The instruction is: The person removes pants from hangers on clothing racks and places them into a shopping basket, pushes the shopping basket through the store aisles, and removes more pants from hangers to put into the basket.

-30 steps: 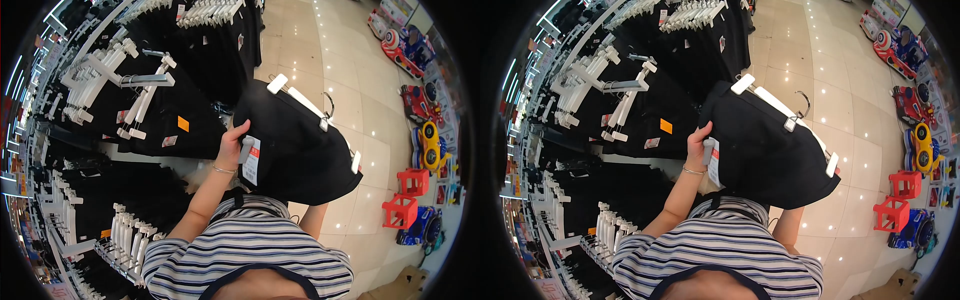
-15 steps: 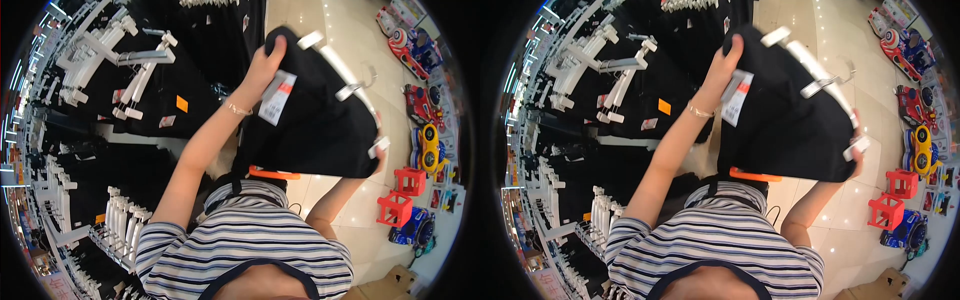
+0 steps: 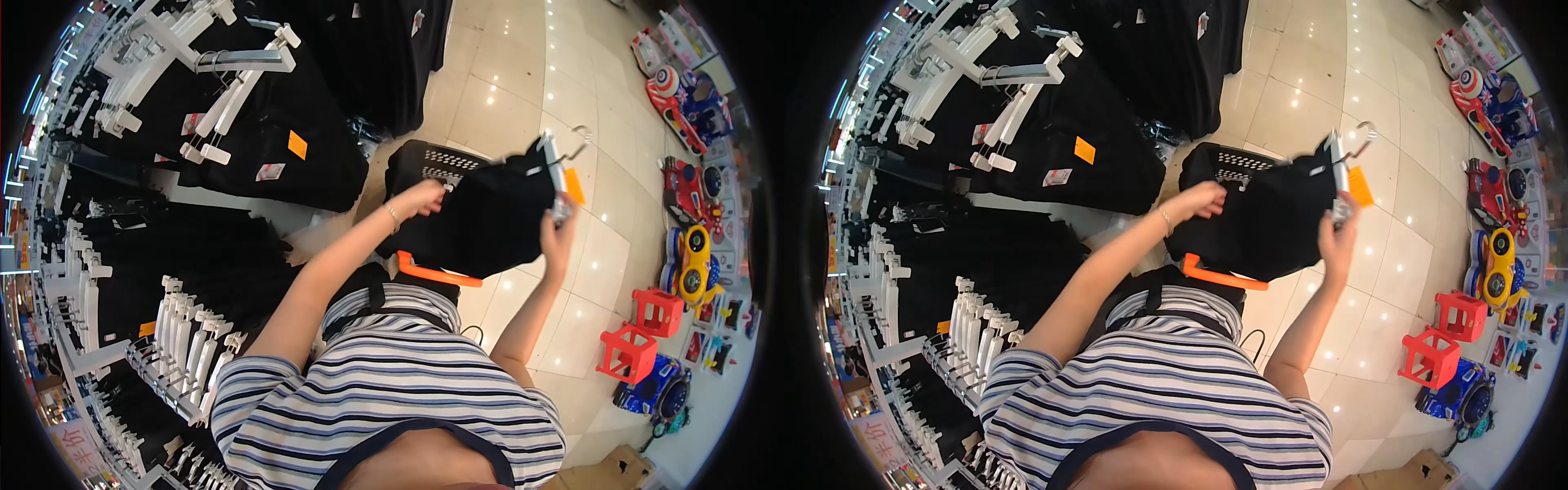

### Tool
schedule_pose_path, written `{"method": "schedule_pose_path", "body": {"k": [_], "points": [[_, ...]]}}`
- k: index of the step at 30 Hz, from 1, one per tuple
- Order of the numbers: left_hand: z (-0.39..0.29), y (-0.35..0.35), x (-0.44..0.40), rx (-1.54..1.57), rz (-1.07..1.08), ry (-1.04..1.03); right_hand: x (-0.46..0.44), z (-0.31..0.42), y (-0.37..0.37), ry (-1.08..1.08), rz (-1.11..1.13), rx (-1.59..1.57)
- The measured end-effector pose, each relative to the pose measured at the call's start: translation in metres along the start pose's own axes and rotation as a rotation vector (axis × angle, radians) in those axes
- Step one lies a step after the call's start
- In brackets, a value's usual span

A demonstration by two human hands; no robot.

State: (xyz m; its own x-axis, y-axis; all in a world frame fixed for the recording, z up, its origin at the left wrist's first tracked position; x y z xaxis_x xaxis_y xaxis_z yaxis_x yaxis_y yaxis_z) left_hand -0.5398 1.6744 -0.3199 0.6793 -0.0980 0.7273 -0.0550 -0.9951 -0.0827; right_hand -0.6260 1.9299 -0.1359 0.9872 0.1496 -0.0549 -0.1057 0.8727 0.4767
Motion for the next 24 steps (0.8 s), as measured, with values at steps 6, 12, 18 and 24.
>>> {"method": "schedule_pose_path", "body": {"k": [6, 12, 18, 24], "points": [[0.115, 0.022, 0.028, 0.210, -0.119, 0.179, 0.014, -0.122, -0.092, -0.149, 0.147, 0.163], [0.142, 0.082, 0.070, 0.441, -0.398, 0.120, 0.049, -0.244, -0.187, -0.315, 0.432, 0.058], [0.122, 0.162, 0.135, 0.510, -0.909, -0.229, 0.051, -0.181, -0.249, -0.488, 0.716, -0.081], [0.026, 0.215, 0.241, 0.067, -1.595, -0.716, 0.013, -0.018, -0.302, -0.176, 0.823, -0.281]]}}
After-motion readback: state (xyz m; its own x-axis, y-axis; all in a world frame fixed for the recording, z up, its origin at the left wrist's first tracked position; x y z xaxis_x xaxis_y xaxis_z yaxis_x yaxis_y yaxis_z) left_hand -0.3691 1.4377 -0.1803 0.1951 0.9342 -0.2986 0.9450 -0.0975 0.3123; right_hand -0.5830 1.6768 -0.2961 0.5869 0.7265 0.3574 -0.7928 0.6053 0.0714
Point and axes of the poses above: each hand's wrist, its own x-axis away from the middle knuckle, its own y-axis out of the back of the hand, z = x × y, the point moved 7 cm from there along -x, towards the middle knuckle, and after that the axes turned 4 degrees about -y, right-handed, at the moved point
